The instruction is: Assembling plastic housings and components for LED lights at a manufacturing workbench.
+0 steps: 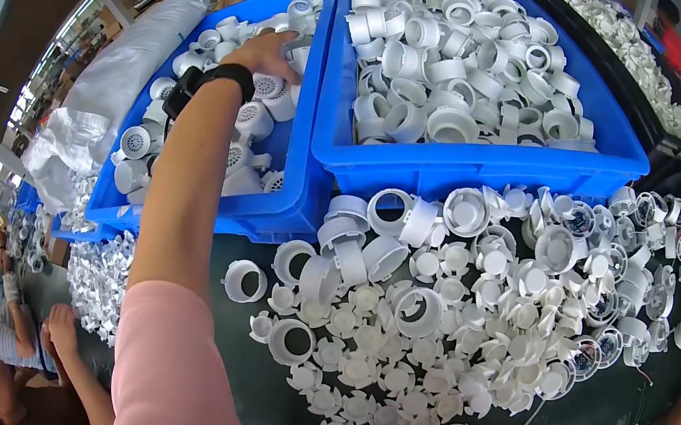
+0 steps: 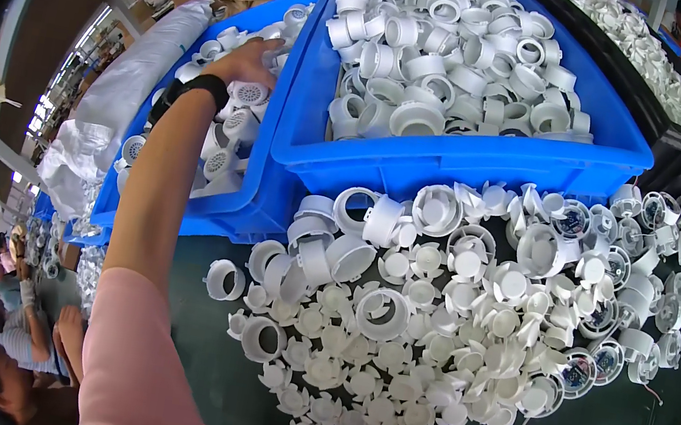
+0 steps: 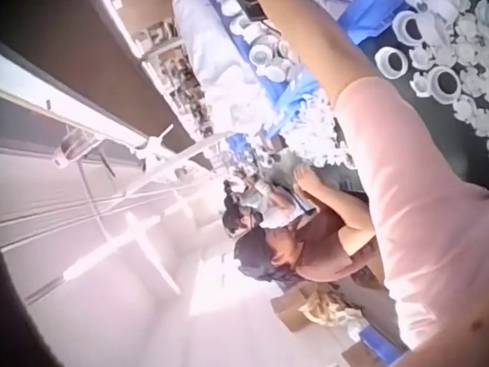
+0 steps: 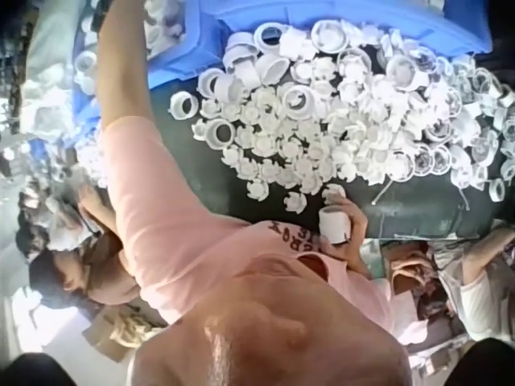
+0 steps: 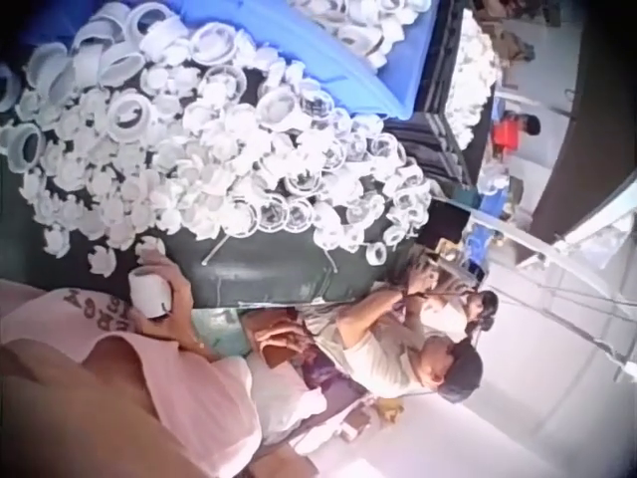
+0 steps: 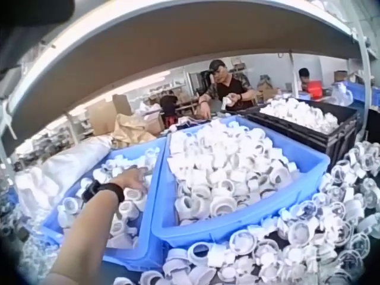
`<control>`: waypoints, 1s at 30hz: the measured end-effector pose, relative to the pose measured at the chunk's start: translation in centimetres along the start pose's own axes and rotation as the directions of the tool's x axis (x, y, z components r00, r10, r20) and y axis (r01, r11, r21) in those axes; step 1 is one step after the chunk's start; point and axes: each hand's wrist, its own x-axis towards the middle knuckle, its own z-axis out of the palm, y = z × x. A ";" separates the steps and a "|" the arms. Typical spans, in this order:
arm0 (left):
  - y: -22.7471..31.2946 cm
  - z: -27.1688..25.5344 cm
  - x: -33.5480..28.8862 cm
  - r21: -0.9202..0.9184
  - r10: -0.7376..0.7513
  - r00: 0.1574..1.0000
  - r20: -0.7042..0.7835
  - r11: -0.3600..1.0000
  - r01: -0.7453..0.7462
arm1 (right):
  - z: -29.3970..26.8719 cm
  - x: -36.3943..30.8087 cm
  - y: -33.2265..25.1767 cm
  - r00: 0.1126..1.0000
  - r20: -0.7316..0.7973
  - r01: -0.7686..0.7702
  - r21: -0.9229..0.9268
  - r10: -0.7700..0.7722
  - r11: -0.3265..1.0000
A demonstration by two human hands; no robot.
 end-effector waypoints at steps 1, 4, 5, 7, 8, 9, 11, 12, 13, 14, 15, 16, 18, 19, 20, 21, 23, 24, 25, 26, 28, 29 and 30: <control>-0.8 -0.2 1.0 -0.094 -0.039 0.996 0.078 0.994 0.046 | 0.1 0.1 0.2 1.000 0.002 -0.006 0.007 0.006 1.000; -3.3 0.8 1.1 -0.223 -0.146 0.968 0.206 0.956 0.192 | 0.9 -0.6 0.7 0.995 -0.103 -0.012 0.027 0.015 1.000; -1.1 -0.4 -0.1 -0.187 -0.112 0.942 0.316 0.966 0.178 | 0.8 -0.6 0.6 0.992 -0.120 -0.034 0.017 0.036 0.999; 0.5 -2.0 -3.0 -0.177 -0.075 0.921 0.383 0.972 0.153 | 0.2 -0.2 0.6 0.998 -0.041 -0.037 0.018 0.038 0.999; 0.0 -2.1 -3.7 -0.135 -0.034 0.928 0.372 0.987 0.091 | 0.2 0.0 0.5 0.999 -0.032 -0.029 0.022 0.029 0.999; -0.3 -2.0 -4.6 -0.076 0.009 0.914 0.405 0.997 0.023 | 0.3 0.2 0.2 0.999 -0.002 -0.041 -0.044 0.041 0.998; 0.3 -2.3 -6.2 -0.022 0.085 0.855 0.512 0.996 -0.086 | -0.1 0.1 -0.3 0.996 0.044 -0.075 -0.087 0.079 0.993; 0.5 -2.3 -7.5 0.063 0.090 0.840 0.534 0.987 -0.146 | 0.0 -0.4 0.0 0.997 0.050 -0.062 -0.092 0.067 0.994; 1.2 -2.8 -9.0 0.026 0.111 0.842 0.528 0.989 -0.147 | 0.3 -1.4 0.5 0.997 0.003 -0.078 -0.101 0.078 0.992; 1.1 -3.9 -11.3 -0.001 0.109 0.847 0.520 0.992 -0.127 | 0.7 -1.8 1.0 0.997 -0.025 -0.081 -0.098 0.078 0.992; -1.6 -2.6 -12.4 -0.152 0.162 0.885 0.437 0.983 -0.105 | 1.1 -1.9 1.5 0.999 -0.048 -0.024 -0.085 0.020 0.996; -0.9 -2.4 -13.6 -0.264 0.237 0.902 0.360 0.953 -0.145 | 1.2 -2.1 2.0 0.998 -0.061 -0.012 -0.085 0.007 0.996; -0.6 -2.6 -17.5 -0.475 0.278 0.953 0.117 0.859 -0.192 | 1.2 -1.9 1.2 0.994 -0.100 -0.042 -0.058 0.036 0.997; -0.3 -3.2 -19.7 -0.475 0.270 0.957 0.111 0.860 -0.187 | 1.3 -1.7 0.6 0.991 -0.111 -0.071 0.030 0.074 0.997; 0.8 -3.8 -21.5 -0.477 0.176 0.975 -0.136 0.851 -0.220 | 1.8 -1.8 0.2 0.977 -0.196 -0.058 0.113 0.079 0.992; 1.9 -4.4 -23.6 -0.473 0.067 0.926 -0.372 0.845 -0.251 | 2.0 -1.8 0.0 0.969 -0.235 -0.033 0.170 0.073 0.985; 6.0 -4.8 -28.3 -0.767 0.013 0.927 -0.375 0.557 -0.318 | 1.4 -1.3 0.6 0.972 -0.234 0.014 0.117 0.014 0.993; 8.3 -4.5 -30.3 -0.956 0.026 0.975 -0.221 0.191 -0.222 | 0.6 -0.4 1.0 0.984 -0.174 0.048 0.021 -0.044 0.999; 10.6 -4.1 -33.0 -0.979 0.074 0.978 -0.193 0.052 -0.197 | 0.1 0.1 0.8 0.986 -0.103 0.128 -0.012 -0.129 0.992; 13.1 -3.6 -36.0 -0.983 0.124 0.978 -0.170 -0.094 -0.159 | -0.2 0.4 -0.1 0.978 -0.028 0.204 -0.043 -0.205 0.978; 17.3 -2.6 -41.4 -0.859 0.212 0.885 -0.416 0.228 -0.458 | 0.4 0.3 -3.4 0.994 0.042 0.088 0.256 -0.102 0.963; 18.8 -2.7 -42.7 -0.637 0.296 0.785 -0.545 0.462 -0.617 | 0.6 0.3 -5.7 0.997 0.073 0.000 0.444 -0.036 0.896; 20.2 -2.6 -43.6 -0.323 0.418 0.660 -0.625 0.631 -0.706 | 0.8 0.5 -7.3 0.995 0.100 -0.075 0.614 0.017 0.785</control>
